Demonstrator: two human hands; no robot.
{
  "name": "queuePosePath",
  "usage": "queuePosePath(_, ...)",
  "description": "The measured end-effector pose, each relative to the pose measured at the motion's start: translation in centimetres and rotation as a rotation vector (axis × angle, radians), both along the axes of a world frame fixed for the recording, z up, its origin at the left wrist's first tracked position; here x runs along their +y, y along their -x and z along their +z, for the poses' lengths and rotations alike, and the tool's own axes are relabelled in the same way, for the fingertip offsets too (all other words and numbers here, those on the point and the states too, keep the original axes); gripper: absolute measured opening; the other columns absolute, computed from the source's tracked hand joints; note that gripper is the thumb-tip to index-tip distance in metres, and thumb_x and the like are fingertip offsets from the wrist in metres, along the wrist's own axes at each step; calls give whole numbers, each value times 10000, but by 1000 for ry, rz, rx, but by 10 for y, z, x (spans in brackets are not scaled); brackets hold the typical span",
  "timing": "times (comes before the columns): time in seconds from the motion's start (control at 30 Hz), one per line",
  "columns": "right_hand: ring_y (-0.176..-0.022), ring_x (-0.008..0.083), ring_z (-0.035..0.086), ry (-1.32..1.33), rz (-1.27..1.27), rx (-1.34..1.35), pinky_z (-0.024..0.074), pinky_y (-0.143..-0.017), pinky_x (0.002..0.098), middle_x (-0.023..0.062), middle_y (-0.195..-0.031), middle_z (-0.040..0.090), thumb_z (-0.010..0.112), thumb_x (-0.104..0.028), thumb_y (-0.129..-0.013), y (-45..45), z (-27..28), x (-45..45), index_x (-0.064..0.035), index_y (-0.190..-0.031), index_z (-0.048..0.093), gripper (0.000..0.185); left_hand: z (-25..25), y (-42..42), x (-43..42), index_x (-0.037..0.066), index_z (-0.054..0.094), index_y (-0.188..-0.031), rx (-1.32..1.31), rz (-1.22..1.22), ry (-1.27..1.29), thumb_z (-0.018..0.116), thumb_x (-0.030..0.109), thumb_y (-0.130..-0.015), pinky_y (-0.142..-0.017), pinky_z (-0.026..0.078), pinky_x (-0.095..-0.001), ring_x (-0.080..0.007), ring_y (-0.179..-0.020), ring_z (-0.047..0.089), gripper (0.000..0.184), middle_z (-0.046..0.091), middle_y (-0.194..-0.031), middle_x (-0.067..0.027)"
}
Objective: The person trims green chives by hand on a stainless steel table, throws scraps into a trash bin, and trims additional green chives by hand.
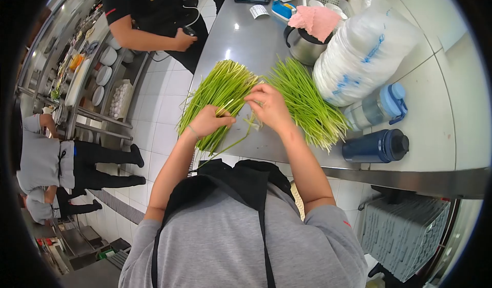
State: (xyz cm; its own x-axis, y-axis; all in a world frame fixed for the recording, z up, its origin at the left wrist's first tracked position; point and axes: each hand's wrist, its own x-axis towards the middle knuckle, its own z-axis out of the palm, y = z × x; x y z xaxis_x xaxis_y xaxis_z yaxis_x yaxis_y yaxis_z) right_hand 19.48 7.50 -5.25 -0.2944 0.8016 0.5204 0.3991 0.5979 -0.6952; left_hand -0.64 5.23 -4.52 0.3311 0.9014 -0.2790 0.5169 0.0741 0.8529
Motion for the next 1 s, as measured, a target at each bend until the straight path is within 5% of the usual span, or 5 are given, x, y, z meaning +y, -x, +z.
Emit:
queuePosePath(0.13,-706,258,549,61,-163,67,438,-643,361,75,-756,557,621,-84,-676,-14,-8,1,-79,-739,642,66,4,13,-8,27,640,-639,30,-4,44,658,202,-700,-513,351,-232,-74,-529,446,185,546,-548,0)
queuePosePath(0.3,-775,271,555,237,-89,-669,440,-683,369,89,-774,562,590,-151,-718,-26,-25,-14,-70,-760,630,100,-7,44,-20,30,635,-615,46,12,27,658,232,-681,-429,308,-248,-71,-434,380,213,486,-470,8)
queuePosePath(0.5,-863,232,521,-68,-20,-151,411,-744,359,47,-833,557,598,-180,-719,9,10,-20,-103,-851,621,154,5,49,-32,32,636,-630,41,57,88,661,224,-688,-418,306,-246,-66,-429,374,202,480,-469,7)
queuePosePath(0.73,-825,215,522,-100,289,-346,413,-686,321,36,-804,560,571,-121,-745,29,-7,-25,-75,-837,620,114,7,44,-40,21,638,-663,6,41,-5,653,240,-709,-420,327,-249,-65,-440,402,225,499,-491,7)
queuePosePath(1.0,-845,239,519,-61,-158,-421,408,-761,354,45,-804,566,530,-98,-714,-7,-36,39,-88,-757,645,123,9,51,-40,29,641,-699,-4,88,84,564,232,-762,-446,352,-240,-75,-486,446,226,542,-560,2)
